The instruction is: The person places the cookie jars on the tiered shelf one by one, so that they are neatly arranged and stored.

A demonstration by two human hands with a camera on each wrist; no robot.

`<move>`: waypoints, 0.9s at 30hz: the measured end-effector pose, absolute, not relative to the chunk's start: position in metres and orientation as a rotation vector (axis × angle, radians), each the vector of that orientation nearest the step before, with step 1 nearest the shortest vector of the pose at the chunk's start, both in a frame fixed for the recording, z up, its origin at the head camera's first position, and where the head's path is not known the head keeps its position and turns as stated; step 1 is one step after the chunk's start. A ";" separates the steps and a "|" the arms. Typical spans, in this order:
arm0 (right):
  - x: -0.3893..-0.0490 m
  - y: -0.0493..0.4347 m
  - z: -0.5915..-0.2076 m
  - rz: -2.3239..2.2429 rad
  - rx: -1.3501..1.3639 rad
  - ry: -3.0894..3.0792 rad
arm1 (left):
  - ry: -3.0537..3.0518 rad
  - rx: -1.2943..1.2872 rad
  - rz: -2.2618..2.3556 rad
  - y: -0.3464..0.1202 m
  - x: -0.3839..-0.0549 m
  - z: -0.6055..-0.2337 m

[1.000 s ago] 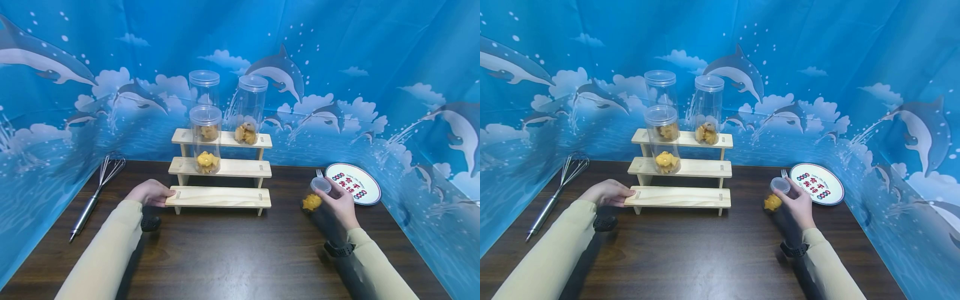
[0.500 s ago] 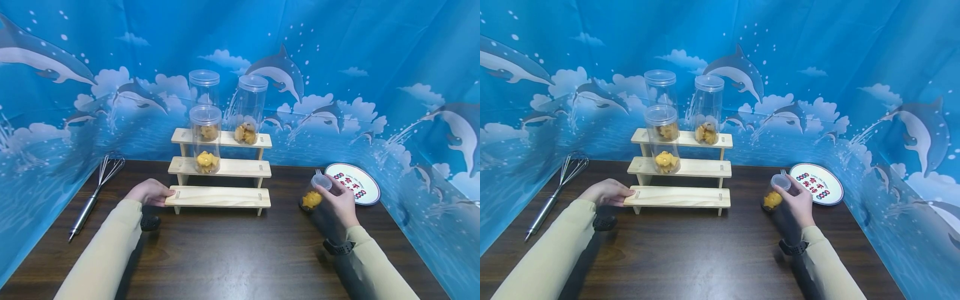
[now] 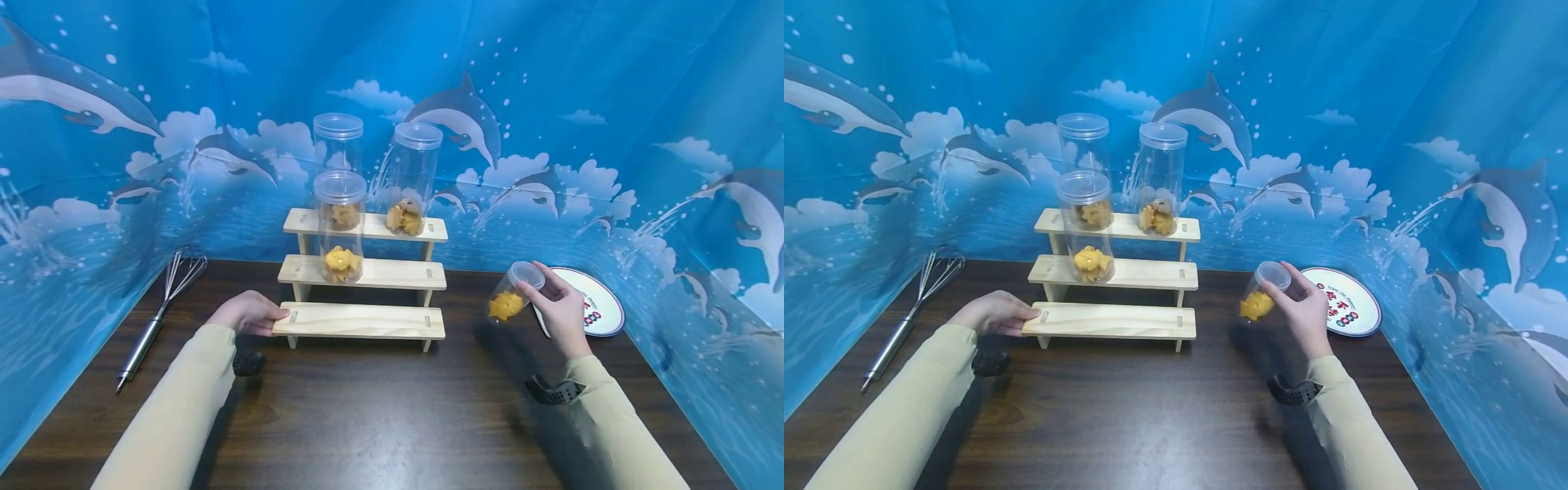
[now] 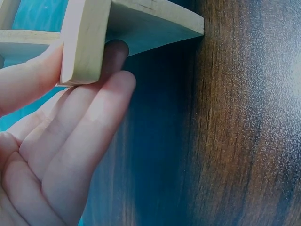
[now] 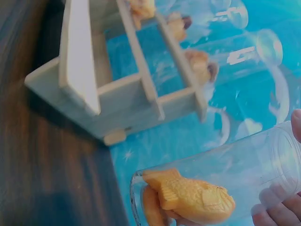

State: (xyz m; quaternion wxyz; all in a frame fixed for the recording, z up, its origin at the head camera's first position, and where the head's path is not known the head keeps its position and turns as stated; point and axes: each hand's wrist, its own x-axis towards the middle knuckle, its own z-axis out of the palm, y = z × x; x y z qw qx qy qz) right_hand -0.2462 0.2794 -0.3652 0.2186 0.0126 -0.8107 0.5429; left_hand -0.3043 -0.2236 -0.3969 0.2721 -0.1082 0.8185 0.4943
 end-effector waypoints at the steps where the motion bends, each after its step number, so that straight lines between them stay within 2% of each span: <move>1: -0.246 0.277 -0.362 1.505 0.046 -2.237 | 2.201 -0.292 1.334 -0.223 -0.304 -0.397; 18: -0.271 0.214 -0.330 1.656 0.312 -2.183 | 2.183 -0.291 1.339 -0.227 -0.304 -0.392; 27: -0.284 0.182 -0.329 1.664 0.320 -2.212 | 2.191 -0.294 1.349 -0.224 -0.305 -0.397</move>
